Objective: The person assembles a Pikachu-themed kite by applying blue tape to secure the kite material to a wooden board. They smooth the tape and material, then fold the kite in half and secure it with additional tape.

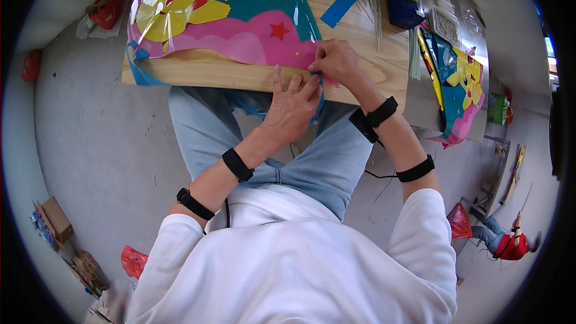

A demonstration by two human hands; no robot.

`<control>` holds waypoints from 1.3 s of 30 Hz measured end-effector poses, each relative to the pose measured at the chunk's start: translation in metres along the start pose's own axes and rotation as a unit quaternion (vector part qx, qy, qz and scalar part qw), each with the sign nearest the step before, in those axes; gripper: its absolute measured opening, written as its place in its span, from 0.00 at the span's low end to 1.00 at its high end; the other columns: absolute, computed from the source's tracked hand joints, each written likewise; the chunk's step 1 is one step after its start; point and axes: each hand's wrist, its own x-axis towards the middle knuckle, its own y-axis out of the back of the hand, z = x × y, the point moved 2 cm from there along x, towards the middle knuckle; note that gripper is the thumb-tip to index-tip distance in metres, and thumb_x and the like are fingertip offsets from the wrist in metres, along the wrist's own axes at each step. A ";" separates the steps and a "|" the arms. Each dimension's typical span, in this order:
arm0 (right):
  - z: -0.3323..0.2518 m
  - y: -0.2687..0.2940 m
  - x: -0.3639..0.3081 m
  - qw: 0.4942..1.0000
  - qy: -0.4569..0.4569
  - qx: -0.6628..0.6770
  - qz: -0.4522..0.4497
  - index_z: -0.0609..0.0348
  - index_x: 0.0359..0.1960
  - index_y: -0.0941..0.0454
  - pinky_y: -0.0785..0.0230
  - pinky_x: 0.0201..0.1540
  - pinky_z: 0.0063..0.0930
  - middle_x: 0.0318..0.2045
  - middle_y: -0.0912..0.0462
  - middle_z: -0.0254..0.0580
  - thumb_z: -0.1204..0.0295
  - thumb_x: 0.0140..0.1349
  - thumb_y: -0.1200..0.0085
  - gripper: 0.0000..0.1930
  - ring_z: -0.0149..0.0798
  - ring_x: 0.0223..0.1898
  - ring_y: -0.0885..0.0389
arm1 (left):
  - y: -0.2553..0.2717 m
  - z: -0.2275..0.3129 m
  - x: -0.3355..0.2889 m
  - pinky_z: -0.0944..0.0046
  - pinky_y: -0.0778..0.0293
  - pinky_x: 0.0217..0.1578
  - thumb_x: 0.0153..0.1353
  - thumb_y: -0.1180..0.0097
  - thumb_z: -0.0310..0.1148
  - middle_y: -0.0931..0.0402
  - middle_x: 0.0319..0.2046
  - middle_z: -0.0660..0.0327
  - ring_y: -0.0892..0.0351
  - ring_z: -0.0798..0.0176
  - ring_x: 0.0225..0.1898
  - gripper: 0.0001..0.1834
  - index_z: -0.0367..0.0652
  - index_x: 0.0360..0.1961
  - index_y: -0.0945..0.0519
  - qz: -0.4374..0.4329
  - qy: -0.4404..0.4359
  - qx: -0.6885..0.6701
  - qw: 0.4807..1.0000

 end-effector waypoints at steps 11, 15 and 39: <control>0.001 0.001 -0.017 0.984 -0.102 -0.004 0.149 0.57 0.27 0.20 0.26 0.41 0.44 0.32 0.15 0.48 0.58 0.46 0.28 0.18 0.53 0.41 0.16 | 0.000 -0.002 0.001 0.22 0.58 0.66 0.47 0.34 0.30 0.33 0.59 0.61 0.32 0.53 0.55 0.28 0.39 0.53 0.22 0.014 -0.006 0.004 1.000; -0.001 -0.013 -0.033 0.975 -0.067 -0.061 0.204 0.57 0.29 0.22 0.26 0.42 0.43 0.35 0.15 0.48 0.58 0.46 0.28 0.19 0.52 0.42 0.16 | 0.001 -0.002 0.000 0.21 0.59 0.66 0.45 0.31 0.33 0.33 0.59 0.60 0.32 0.53 0.56 0.33 0.39 0.56 0.23 -0.002 0.001 -0.009 1.000; -0.002 0.193 0.022 0.875 -0.074 -0.266 0.398 0.56 0.34 0.21 0.25 0.38 0.50 0.33 0.16 0.52 0.75 0.53 0.47 0.07 0.59 0.39 0.16 | 0.070 -0.166 -0.054 0.17 0.58 0.63 0.55 0.35 0.54 0.45 0.71 0.52 0.49 0.40 0.73 0.41 0.51 0.68 0.32 0.020 0.281 0.018 0.959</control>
